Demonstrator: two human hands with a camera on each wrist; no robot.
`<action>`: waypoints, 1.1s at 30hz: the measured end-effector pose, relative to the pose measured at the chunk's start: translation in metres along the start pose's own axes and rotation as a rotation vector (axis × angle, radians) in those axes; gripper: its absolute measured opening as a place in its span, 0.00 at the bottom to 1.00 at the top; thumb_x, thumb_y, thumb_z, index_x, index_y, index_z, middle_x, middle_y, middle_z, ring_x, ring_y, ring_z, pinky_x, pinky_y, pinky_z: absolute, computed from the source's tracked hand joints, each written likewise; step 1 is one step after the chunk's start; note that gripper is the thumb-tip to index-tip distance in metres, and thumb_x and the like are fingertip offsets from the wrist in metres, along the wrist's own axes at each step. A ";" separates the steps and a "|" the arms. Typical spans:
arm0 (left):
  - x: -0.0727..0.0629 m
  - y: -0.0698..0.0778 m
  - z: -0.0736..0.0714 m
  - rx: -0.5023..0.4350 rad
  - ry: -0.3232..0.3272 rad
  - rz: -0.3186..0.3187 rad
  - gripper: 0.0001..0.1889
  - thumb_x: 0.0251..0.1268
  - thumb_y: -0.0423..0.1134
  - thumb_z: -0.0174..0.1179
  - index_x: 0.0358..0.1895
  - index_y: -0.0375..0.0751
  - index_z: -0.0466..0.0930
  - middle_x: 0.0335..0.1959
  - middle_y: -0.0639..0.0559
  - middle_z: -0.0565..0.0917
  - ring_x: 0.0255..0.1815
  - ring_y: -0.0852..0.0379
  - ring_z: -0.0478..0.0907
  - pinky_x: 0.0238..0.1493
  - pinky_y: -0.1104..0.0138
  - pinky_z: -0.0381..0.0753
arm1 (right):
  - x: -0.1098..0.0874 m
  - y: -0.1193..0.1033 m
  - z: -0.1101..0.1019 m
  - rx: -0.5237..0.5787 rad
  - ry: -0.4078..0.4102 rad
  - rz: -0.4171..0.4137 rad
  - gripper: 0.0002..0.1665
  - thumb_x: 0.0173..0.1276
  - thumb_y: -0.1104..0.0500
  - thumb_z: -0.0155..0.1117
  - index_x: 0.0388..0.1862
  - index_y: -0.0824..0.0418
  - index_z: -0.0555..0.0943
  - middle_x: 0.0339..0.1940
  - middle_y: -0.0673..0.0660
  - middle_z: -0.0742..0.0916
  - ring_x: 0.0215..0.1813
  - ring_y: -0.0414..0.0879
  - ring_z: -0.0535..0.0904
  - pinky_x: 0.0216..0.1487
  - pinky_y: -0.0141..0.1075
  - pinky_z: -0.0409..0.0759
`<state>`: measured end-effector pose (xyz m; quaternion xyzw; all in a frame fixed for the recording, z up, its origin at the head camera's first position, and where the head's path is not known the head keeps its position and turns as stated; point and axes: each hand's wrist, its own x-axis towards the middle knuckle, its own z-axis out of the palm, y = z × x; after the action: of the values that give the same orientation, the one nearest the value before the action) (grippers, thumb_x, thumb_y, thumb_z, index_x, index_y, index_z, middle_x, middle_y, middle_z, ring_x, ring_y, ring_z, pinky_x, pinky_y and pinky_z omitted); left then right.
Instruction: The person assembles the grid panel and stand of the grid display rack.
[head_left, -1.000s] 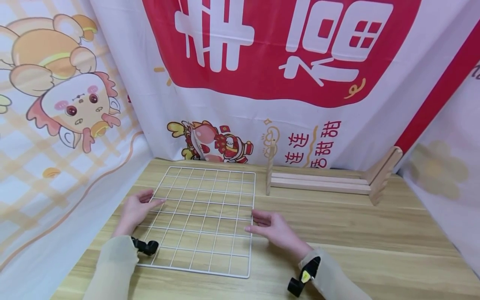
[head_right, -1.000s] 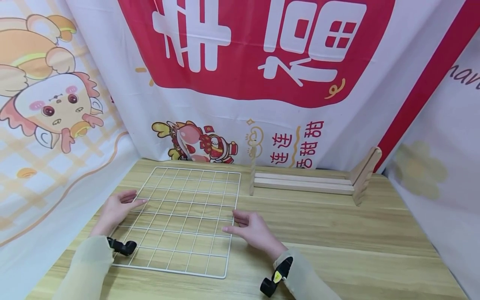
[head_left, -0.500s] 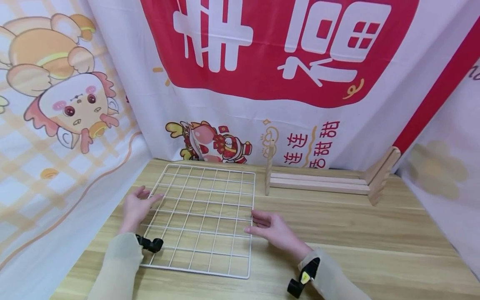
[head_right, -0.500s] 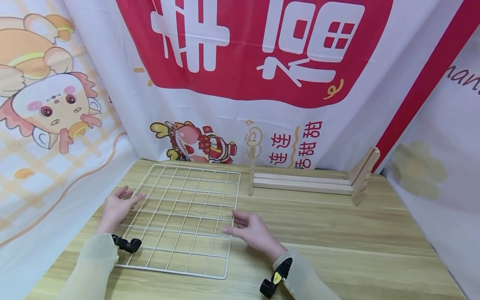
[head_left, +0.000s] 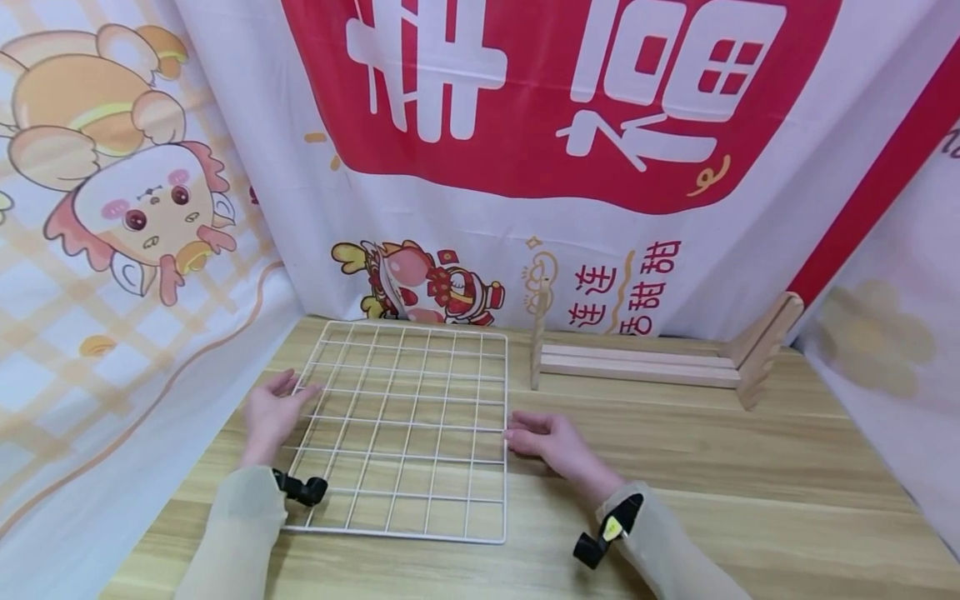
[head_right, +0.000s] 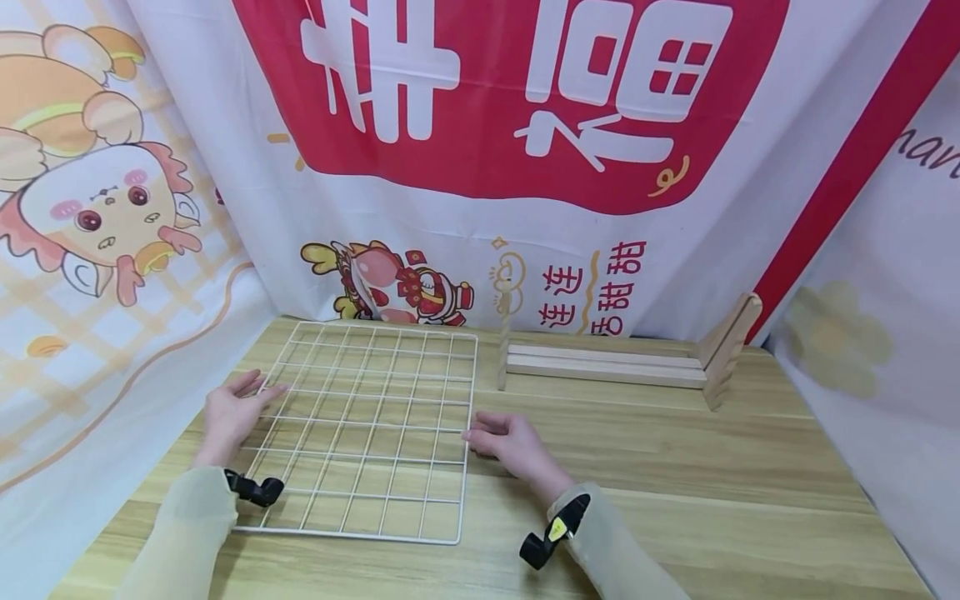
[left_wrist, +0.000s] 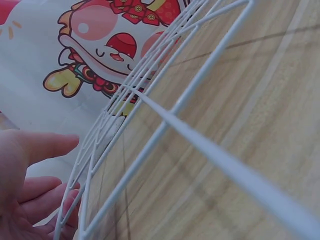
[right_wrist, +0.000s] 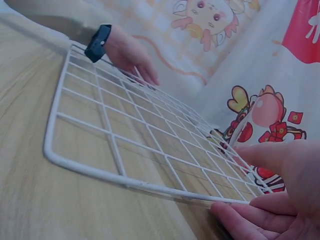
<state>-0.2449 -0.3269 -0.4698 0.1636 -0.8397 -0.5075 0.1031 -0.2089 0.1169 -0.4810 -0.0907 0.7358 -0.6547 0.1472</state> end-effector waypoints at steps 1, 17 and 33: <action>0.000 0.000 0.000 0.005 0.013 -0.001 0.39 0.67 0.48 0.70 0.75 0.33 0.65 0.70 0.36 0.73 0.69 0.39 0.72 0.68 0.54 0.72 | 0.001 0.000 0.000 0.030 -0.006 0.010 0.36 0.72 0.59 0.69 0.69 0.79 0.69 0.61 0.72 0.82 0.55 0.57 0.85 0.58 0.41 0.83; 0.000 0.016 -0.005 -0.042 0.106 0.052 0.24 0.72 0.46 0.64 0.67 0.42 0.78 0.64 0.45 0.81 0.44 0.68 0.81 0.38 0.80 0.79 | 0.008 -0.006 0.004 0.115 0.147 0.012 0.21 0.70 0.70 0.67 0.58 0.79 0.79 0.45 0.68 0.88 0.38 0.51 0.88 0.46 0.41 0.88; -0.001 0.039 -0.012 -0.145 0.121 0.089 0.21 0.73 0.39 0.63 0.66 0.40 0.79 0.61 0.41 0.81 0.36 0.73 0.83 0.41 0.80 0.81 | 0.002 -0.026 0.001 0.090 0.205 -0.054 0.20 0.67 0.73 0.68 0.57 0.78 0.80 0.39 0.63 0.89 0.37 0.48 0.87 0.46 0.46 0.88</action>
<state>-0.2466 -0.3200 -0.4299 0.1486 -0.7993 -0.5512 0.1877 -0.2121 0.1121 -0.4554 -0.0365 0.7141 -0.6968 0.0576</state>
